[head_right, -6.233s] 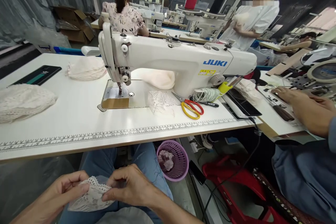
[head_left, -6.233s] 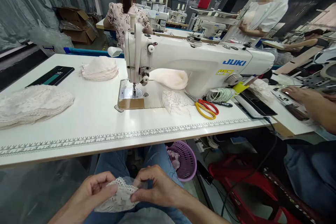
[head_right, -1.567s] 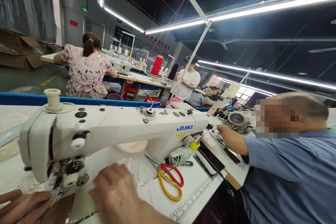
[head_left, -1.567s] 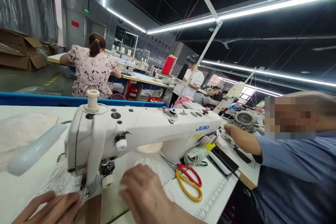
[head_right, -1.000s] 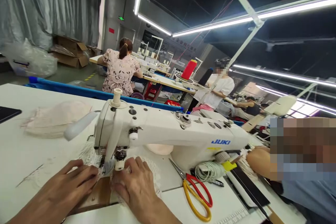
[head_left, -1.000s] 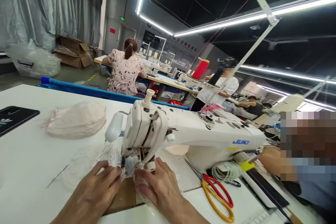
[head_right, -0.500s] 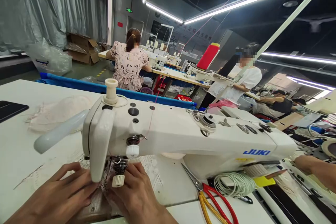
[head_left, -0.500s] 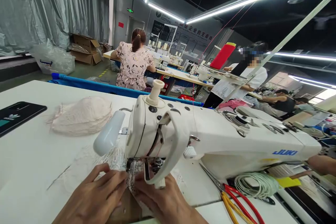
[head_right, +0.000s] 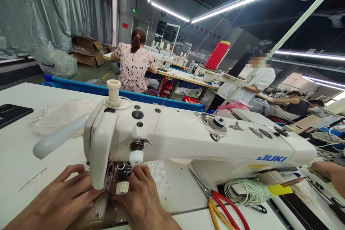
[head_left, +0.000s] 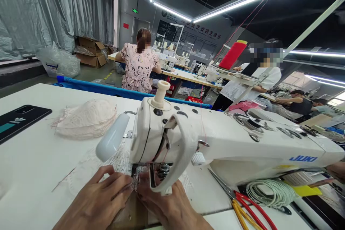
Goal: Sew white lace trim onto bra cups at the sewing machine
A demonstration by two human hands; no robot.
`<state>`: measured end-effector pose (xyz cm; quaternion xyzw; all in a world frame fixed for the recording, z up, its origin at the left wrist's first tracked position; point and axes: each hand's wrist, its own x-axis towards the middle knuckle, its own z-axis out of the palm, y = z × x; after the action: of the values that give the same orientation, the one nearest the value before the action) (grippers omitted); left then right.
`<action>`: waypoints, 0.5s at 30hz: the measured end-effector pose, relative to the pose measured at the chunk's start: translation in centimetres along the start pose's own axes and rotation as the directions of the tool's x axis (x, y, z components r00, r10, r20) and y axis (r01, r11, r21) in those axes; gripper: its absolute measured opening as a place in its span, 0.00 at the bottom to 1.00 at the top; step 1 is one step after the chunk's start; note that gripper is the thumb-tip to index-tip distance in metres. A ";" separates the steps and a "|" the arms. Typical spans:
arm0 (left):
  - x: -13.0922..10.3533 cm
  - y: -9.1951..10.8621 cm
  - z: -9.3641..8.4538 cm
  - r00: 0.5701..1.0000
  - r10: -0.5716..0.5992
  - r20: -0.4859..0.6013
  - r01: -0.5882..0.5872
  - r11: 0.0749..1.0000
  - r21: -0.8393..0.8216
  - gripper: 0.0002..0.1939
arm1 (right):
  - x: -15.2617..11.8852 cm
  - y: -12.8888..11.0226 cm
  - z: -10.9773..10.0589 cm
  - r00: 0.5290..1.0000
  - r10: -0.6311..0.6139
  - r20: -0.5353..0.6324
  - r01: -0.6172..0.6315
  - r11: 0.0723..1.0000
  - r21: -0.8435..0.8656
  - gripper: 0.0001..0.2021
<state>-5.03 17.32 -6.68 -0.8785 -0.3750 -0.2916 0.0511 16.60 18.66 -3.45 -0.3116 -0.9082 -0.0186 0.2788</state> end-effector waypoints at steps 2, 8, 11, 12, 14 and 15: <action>-0.2 -0.1 0.5 1.000 -0.001 -0.019 0.001 1.000 0.002 0.12 | 0.1 -0.1 0.0 1.000 -0.001 -0.018 0.001 1.000 0.001 0.06; -0.4 -0.3 1.2 0.999 0.003 -0.040 -0.003 1.000 0.002 0.12 | 0.2 -0.4 -0.3 1.000 0.007 -0.029 -0.006 0.999 0.034 0.07; -0.3 -0.1 0.9 0.999 -0.012 -0.049 0.012 1.000 -0.001 0.12 | 0.2 -0.4 -0.4 0.999 0.022 -0.028 -0.020 0.999 0.041 0.09; -0.2 0.0 0.8 0.999 -0.020 -0.041 0.020 1.000 -0.003 0.12 | 0.3 -0.4 -0.4 1.000 0.020 -0.024 -0.019 0.999 0.043 0.10; -0.1 0.1 0.7 0.999 -0.025 -0.045 0.024 1.000 -0.006 0.11 | 0.3 -0.4 -0.3 1.000 0.009 -0.014 -0.008 0.999 0.044 0.11; 0.0 0.2 0.6 0.999 -0.026 -0.045 0.026 1.000 -0.009 0.11 | 0.2 -0.4 -0.3 1.000 0.001 -0.009 -0.001 0.999 0.043 0.11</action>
<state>-4.66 17.35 -7.14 -0.8669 -0.3839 -0.3136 0.0523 16.35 18.45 -3.06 -0.3058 -0.9069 -0.0004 0.2897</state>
